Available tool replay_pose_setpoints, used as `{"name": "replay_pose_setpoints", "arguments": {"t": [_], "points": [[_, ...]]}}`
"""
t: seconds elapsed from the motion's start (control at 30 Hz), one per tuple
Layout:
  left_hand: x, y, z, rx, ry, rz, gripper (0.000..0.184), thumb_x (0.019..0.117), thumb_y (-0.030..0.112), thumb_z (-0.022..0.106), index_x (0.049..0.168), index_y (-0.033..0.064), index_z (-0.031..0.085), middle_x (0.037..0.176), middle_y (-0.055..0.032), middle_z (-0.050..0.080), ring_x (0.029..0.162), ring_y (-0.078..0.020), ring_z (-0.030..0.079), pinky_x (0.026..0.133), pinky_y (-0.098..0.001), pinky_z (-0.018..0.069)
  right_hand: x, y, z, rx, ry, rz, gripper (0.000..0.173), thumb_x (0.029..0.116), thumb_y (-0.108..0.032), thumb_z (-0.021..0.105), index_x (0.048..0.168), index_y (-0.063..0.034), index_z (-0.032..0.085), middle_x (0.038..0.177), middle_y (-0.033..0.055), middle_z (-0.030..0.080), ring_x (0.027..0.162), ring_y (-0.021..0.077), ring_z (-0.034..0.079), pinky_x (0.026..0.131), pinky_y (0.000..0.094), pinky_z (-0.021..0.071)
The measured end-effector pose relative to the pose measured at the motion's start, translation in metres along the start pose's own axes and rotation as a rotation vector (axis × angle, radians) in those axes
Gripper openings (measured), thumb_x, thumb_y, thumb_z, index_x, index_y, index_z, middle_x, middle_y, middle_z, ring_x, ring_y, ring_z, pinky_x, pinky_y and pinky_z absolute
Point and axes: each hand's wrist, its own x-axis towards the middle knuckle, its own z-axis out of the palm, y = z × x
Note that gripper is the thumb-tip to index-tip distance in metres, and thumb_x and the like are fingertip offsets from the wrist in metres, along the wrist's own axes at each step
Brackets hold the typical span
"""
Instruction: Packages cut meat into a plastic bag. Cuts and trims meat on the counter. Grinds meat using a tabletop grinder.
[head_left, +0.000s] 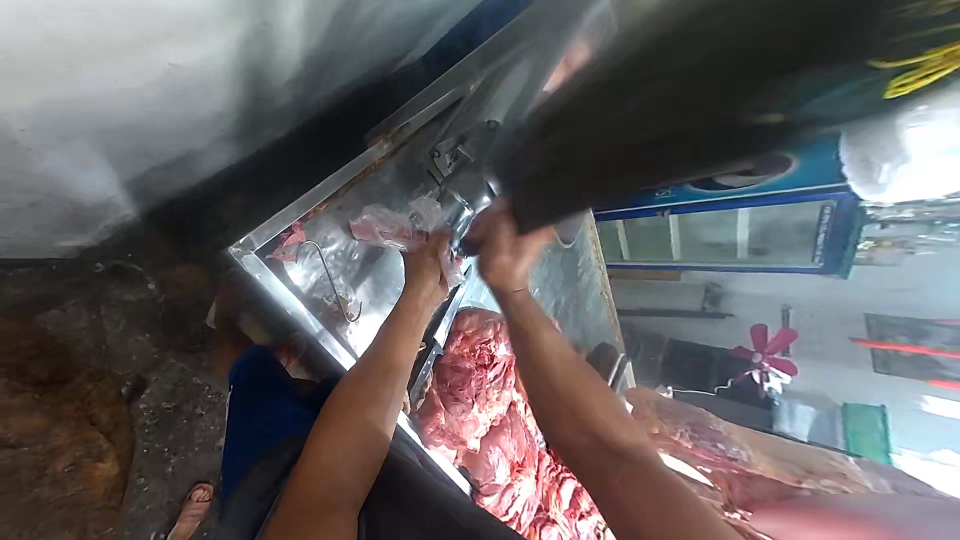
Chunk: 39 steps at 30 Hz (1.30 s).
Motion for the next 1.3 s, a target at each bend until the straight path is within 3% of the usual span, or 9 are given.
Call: {"name": "replay_pose_setpoints", "arguments": {"t": [0.13,0.23,0.5,0.7,0.77,0.93,1.03,1.2,1.3], "points": [[0.004,0.003,-0.004,0.032,0.006,0.033,0.017,0.0985,0.016,0.066,0.114,0.0143,0.058,0.077,-0.0004,0.059,0.060,-0.0109,0.056,0.057,-0.0298,0.0531,-0.008,0.008,0.006,-0.031,-0.049,0.179,0.010,0.1024,-0.019,0.056,0.098,-0.0102,0.058,0.069,-0.0002,0.062,0.058,0.0154,0.063,0.058,0.0376,0.0597],[0.000,0.000,0.001,0.045,0.011,-0.011,0.036,0.0959,0.020,0.071,0.127,0.0183,0.053,0.090,-0.0031,0.061,0.067,-0.0135,0.059,0.059,-0.0318,0.0547,-0.006,-0.006,-0.004,0.007,-0.050,0.150,0.008,0.1029,-0.018,0.055,0.098,-0.0116,0.055,0.068,-0.0004,0.057,0.056,0.0142,0.059,0.057,0.0345,0.0574],[0.004,0.003,0.001,0.010,0.042,-0.036,0.045,0.0946,0.019,0.072,0.134,0.0192,0.049,0.096,-0.0051,0.061,0.071,-0.0155,0.061,0.060,-0.0329,0.0548,-0.011,0.007,-0.002,-0.069,-0.030,0.213,0.016,0.1035,-0.022,0.055,0.091,-0.0120,0.059,0.067,-0.0011,0.060,0.055,0.0134,0.060,0.055,0.0339,0.0571],[0.002,0.006,0.004,0.019,0.056,-0.020,0.048,0.0943,0.014,0.071,0.134,0.0151,0.046,0.095,-0.0083,0.060,0.069,-0.0191,0.060,0.059,-0.0362,0.0553,0.046,-0.060,-0.003,0.302,0.071,-0.052,0.005,0.1017,-0.009,0.053,0.097,-0.0095,0.053,0.060,0.0007,0.057,0.053,0.0198,0.062,0.057,0.0429,0.0606],[-0.001,0.007,0.002,0.042,0.046,-0.027,0.048,0.0940,0.017,0.072,0.135,0.0180,0.046,0.096,-0.0067,0.059,0.071,-0.0178,0.059,0.060,-0.0356,0.0548,0.041,-0.068,-0.005,0.252,0.031,-0.058,0.007,0.1051,-0.014,0.046,0.100,-0.0119,0.050,0.066,-0.0011,0.056,0.057,0.0165,0.061,0.061,0.0381,0.0603],[0.004,-0.008,-0.006,0.082,0.030,-0.015,0.025,0.0973,0.020,0.068,0.119,0.0121,0.059,0.086,-0.0045,0.063,0.066,-0.0148,0.059,0.060,-0.0336,0.0544,-0.025,0.023,-0.010,-0.127,-0.028,0.137,0.018,0.1024,-0.024,0.059,0.100,-0.0062,0.062,0.071,0.0031,0.064,0.059,0.0178,0.065,0.056,0.0407,0.0594],[0.002,-0.007,-0.004,0.102,0.042,-0.012,0.033,0.0962,0.014,0.070,0.125,0.0122,0.055,0.088,-0.0056,0.062,0.067,-0.0156,0.059,0.061,-0.0354,0.0556,-0.016,0.004,-0.011,0.020,0.014,0.117,0.007,0.1011,-0.018,0.058,0.097,-0.0120,0.058,0.067,-0.0011,0.060,0.056,0.0164,0.063,0.057,0.0391,0.0594],[-0.002,0.000,0.001,0.241,0.115,-0.120,0.052,0.0938,0.032,0.075,0.137,0.0135,0.052,0.100,-0.0142,0.066,0.076,-0.0243,0.066,0.066,-0.0406,0.0580,-0.025,-0.044,-0.038,0.282,0.162,0.132,0.008,0.1007,-0.018,0.060,0.094,-0.0148,0.061,0.062,0.0000,0.060,0.054,0.0183,0.062,0.057,0.0412,0.0592],[-0.031,0.027,0.000,0.507,0.168,-0.324,0.068,0.0987,0.044,0.066,0.151,0.0110,0.038,0.122,-0.0247,0.062,0.090,-0.0331,0.070,0.074,-0.0460,0.0614,-0.061,-0.065,-0.065,0.301,0.402,0.267,0.012,0.1008,-0.014,0.055,0.089,-0.0111,0.057,0.056,0.0011,0.058,0.048,0.0190,0.060,0.053,0.0413,0.0594]]}}
